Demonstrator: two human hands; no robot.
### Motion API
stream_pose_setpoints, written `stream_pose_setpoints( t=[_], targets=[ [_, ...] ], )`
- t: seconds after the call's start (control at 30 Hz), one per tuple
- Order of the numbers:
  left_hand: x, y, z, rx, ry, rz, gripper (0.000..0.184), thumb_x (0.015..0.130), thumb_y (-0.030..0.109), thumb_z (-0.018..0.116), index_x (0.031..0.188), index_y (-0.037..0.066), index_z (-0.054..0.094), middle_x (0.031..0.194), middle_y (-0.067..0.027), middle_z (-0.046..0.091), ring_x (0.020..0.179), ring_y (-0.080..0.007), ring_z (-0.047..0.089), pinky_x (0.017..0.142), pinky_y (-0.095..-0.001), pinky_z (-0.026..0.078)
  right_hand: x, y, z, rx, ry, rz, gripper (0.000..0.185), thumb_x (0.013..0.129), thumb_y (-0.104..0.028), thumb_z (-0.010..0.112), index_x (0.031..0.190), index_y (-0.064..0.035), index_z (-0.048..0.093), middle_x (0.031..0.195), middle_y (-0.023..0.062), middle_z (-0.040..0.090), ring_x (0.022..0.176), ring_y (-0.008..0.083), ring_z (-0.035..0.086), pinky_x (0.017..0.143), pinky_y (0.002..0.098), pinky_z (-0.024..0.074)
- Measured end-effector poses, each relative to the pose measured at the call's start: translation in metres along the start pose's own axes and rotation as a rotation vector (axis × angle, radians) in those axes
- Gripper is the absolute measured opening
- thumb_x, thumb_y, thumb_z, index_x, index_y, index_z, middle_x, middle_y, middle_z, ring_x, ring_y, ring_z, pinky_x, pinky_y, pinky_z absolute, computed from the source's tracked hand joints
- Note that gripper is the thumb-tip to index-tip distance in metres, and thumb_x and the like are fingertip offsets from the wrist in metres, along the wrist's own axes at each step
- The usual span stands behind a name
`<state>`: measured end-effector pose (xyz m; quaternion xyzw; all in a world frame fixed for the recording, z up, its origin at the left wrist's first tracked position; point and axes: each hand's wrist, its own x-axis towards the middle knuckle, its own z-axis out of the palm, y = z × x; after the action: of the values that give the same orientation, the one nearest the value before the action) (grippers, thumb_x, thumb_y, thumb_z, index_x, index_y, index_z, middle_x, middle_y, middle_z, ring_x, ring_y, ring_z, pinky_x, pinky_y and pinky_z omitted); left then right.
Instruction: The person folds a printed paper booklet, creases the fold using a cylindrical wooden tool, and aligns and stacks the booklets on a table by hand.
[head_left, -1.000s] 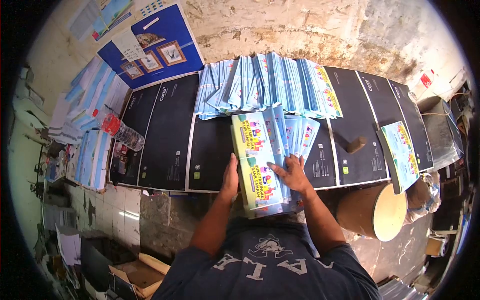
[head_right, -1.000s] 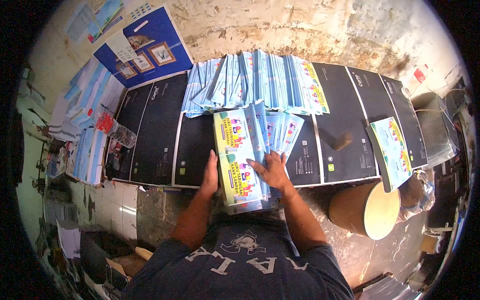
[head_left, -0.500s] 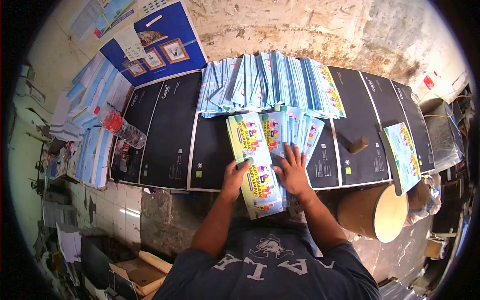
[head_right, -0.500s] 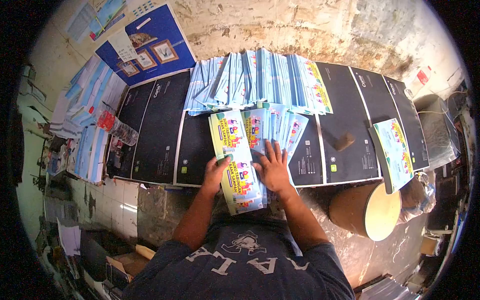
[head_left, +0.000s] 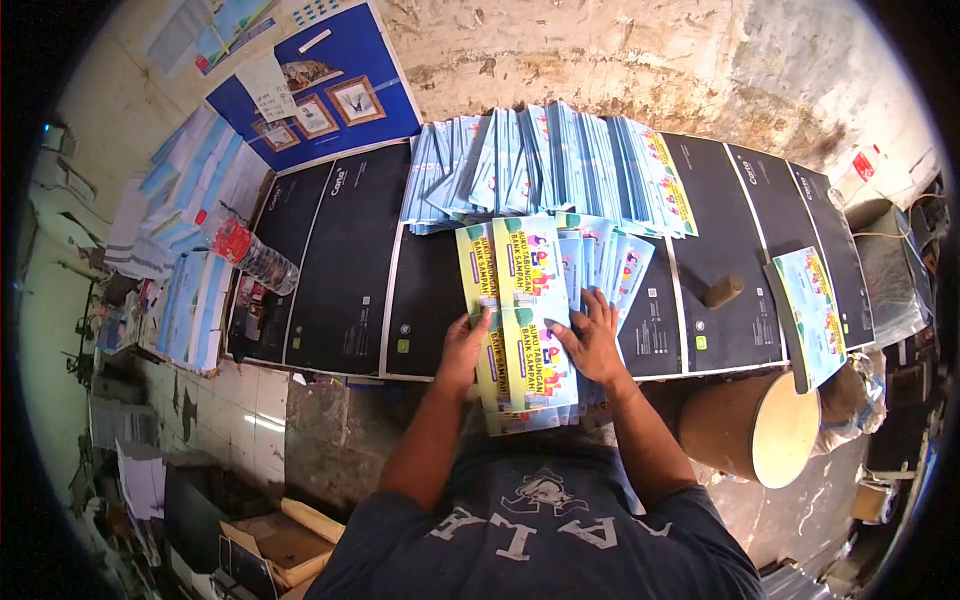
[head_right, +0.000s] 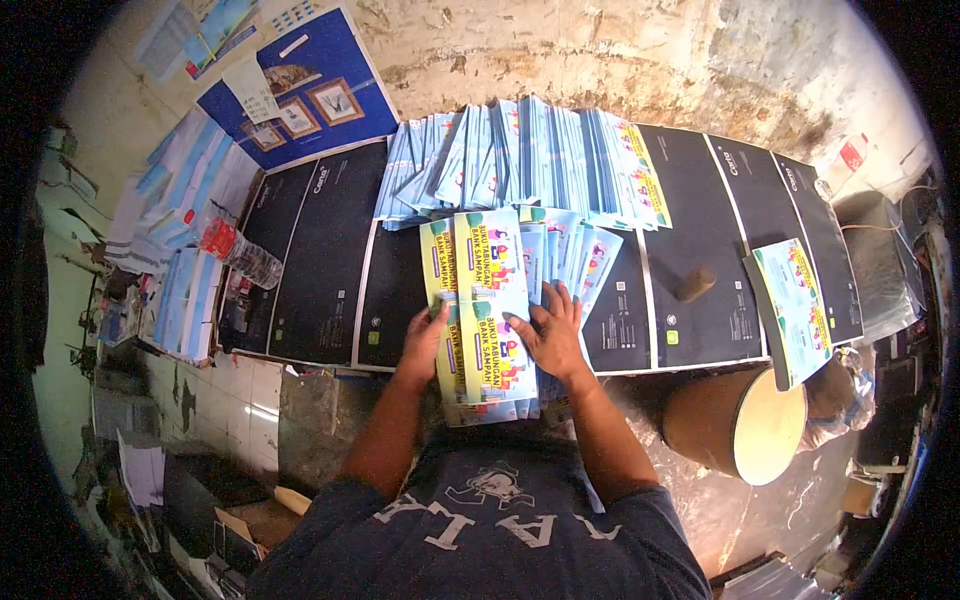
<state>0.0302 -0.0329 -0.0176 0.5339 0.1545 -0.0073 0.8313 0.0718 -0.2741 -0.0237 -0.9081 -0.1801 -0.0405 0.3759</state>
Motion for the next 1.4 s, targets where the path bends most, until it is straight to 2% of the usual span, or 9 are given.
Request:
stream_pose_setpoints(
  t=[0.5, 0.73, 0.83, 0.9, 1.0, 1.07, 1.13, 1.3, 1.4],
  targets=[
    [-0.004, -0.005, 0.030, -0.004, -0.103, -0.073, 0.059, 0.101, 0.052, 0.053, 0.125, -0.002, 0.062, 0.115, -0.0108, 0.070, 0.101, -0.0175, 0.067, 0.091, -0.0331, 0.053, -0.001, -0.001, -0.003, -0.006, -0.026, 0.020, 0.056, 0.094, -0.056, 0.059, 0.103, -0.0018, 0.072, 0.152, 0.0253, 0.039, 0.147, 0.0455, 0.022, 0.117, 0.0637, 0.0097],
    [-0.008, -0.003, 0.042, -0.157, -0.041, -0.161, 0.056, 0.101, 0.049, 0.055, 0.128, 0.000, 0.060, 0.112, -0.0088, 0.070, 0.098, -0.0169, 0.068, 0.086, -0.0317, 0.054, -0.001, 0.003, -0.002, 0.096, -0.012, 0.017, 0.055, 0.096, -0.055, 0.058, 0.104, -0.0023, 0.072, 0.152, 0.0251, 0.039, 0.148, 0.0450, 0.021, 0.118, 0.0627, 0.0079],
    [-0.007, -0.001, 0.042, -0.140, -0.045, -0.134, 0.046, 0.102, 0.041, 0.058, 0.121, 0.000, 0.064, 0.105, -0.0073, 0.071, 0.093, -0.0153, 0.068, 0.082, -0.0302, 0.055, -0.001, 0.004, -0.002, 0.070, -0.029, 0.019, 0.055, 0.096, -0.054, 0.058, 0.106, -0.0024, 0.072, 0.153, 0.0245, 0.038, 0.148, 0.0445, 0.020, 0.118, 0.0625, 0.0075],
    [0.001, -0.005, 0.027, 0.157, -0.043, 0.050, 0.033, 0.102, 0.031, 0.059, 0.113, 0.000, 0.067, 0.099, -0.0068, 0.072, 0.086, -0.0136, 0.069, 0.080, -0.0286, 0.056, -0.001, 0.002, -0.005, 0.039, -0.039, 0.010, 0.053, 0.096, -0.052, 0.059, 0.105, -0.0017, 0.071, 0.153, 0.0241, 0.038, 0.148, 0.0440, 0.021, 0.118, 0.0622, 0.0078],
    [0.004, 0.004, -0.012, 0.319, 0.025, 0.135, 0.033, 0.101, 0.028, 0.058, 0.116, 0.000, 0.067, 0.100, -0.0080, 0.072, 0.085, -0.0151, 0.069, 0.078, -0.0305, 0.056, 0.000, 0.004, -0.003, 0.039, -0.055, 0.016, 0.048, 0.096, -0.047, 0.061, 0.104, 0.0000, 0.070, 0.153, 0.0231, 0.038, 0.148, 0.0430, 0.021, 0.119, 0.0615, 0.0085],
    [-0.011, 0.049, -0.028, 0.121, 0.092, 0.094, 0.029, 0.101, 0.025, 0.059, 0.113, -0.001, 0.067, 0.098, -0.0075, 0.071, 0.083, -0.0145, 0.068, 0.075, -0.0310, 0.056, 0.003, 0.012, -0.003, 0.064, -0.044, 0.043, 0.046, 0.096, -0.044, 0.062, 0.104, 0.0009, 0.069, 0.153, 0.0226, 0.038, 0.148, 0.0425, 0.022, 0.119, 0.0610, 0.0090],
    [-0.010, 0.048, -0.042, 0.148, 0.085, 0.108, 0.029, 0.101, 0.024, 0.058, 0.113, -0.001, 0.067, 0.098, -0.0076, 0.071, 0.083, -0.0149, 0.068, 0.075, -0.0311, 0.056, 0.001, 0.008, -0.003, 0.052, -0.038, -0.001, 0.041, 0.096, -0.038, 0.062, 0.105, 0.0024, 0.067, 0.153, 0.0217, 0.038, 0.149, 0.0416, 0.021, 0.119, 0.0602, 0.0090],
    [0.009, 0.000, 0.013, 0.286, 0.016, 0.131, 0.027, 0.098, 0.025, 0.066, 0.109, 0.000, 0.071, 0.090, 0.0007, 0.069, 0.078, -0.0062, 0.059, 0.070, -0.0255, 0.049, 0.001, 0.004, -0.004, 0.059, -0.070, 0.069, 0.062, 0.099, -0.055, 0.050, 0.112, 0.0028, 0.069, 0.153, 0.0216, 0.039, 0.149, 0.0417, 0.020, 0.119, 0.0603, 0.0068],
    [0.009, -0.007, 0.002, 0.360, 0.048, 0.103, 0.031, 0.099, 0.028, 0.066, 0.111, 0.000, 0.070, 0.096, -0.0044, 0.071, 0.082, -0.0109, 0.065, 0.074, -0.0272, 0.053, 0.003, 0.005, -0.004, 0.003, -0.081, 0.052, 0.056, 0.095, -0.051, 0.061, 0.100, 0.0041, 0.070, 0.152, 0.0219, 0.040, 0.148, 0.0413, 0.022, 0.119, 0.0602, 0.0104]
  ],
)
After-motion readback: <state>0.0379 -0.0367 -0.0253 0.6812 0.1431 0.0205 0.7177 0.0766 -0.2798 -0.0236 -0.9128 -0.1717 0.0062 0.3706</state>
